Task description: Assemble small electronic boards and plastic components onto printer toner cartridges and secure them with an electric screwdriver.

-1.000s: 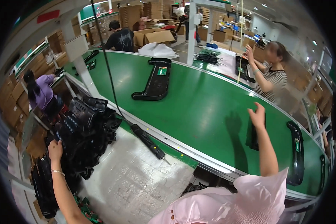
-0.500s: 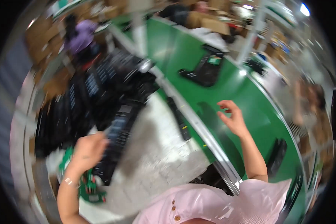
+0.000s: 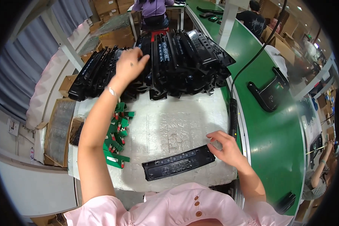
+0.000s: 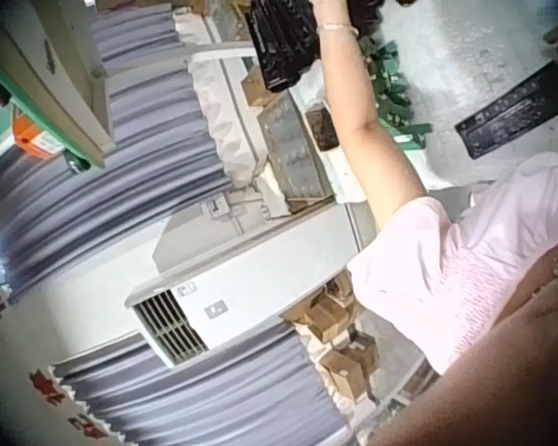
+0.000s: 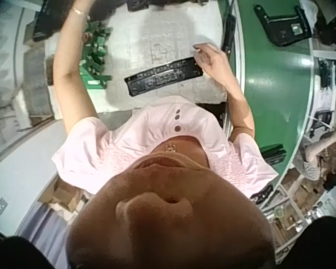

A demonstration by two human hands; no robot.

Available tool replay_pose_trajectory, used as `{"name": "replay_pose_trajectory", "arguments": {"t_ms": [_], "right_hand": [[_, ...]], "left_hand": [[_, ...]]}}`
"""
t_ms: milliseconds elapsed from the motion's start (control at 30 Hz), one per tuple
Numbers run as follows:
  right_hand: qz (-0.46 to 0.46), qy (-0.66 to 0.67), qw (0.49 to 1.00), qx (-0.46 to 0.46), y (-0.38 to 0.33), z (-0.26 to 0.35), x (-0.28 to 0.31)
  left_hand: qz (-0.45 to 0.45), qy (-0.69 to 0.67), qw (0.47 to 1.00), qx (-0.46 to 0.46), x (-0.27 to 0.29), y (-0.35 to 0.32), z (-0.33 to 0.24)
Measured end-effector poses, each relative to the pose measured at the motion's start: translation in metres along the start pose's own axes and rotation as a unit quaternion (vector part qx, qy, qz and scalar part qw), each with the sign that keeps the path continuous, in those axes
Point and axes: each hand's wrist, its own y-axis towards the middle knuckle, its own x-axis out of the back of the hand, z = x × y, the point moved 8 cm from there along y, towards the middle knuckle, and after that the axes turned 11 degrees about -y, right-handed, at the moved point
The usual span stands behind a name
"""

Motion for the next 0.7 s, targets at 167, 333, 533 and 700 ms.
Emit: {"name": "replay_pose_trajectory", "arguments": {"t_ms": [167, 333, 533, 700], "right_hand": [[-0.016, -0.021, 0.999, -0.033, -0.02, -0.018, 0.02], [-0.031, -0.004, 0.999, -0.022, -0.032, -0.044, 0.017], [-0.039, 0.004, 0.999, -0.036, -0.04, -0.041, 0.021], [-0.062, 0.004, 0.998, -0.028, -0.04, -0.047, 0.027]], "left_hand": [[0.24, 0.052, 0.962, 0.119, -0.064, 0.037, 0.025], [0.19, 0.088, 0.976, 0.062, -0.065, 0.026, 0.014], [0.104, -0.006, 0.994, 0.02, -0.044, 0.031, -0.011], [0.053, -0.006, 0.99, -0.13, 0.015, -0.006, -0.085]]}}
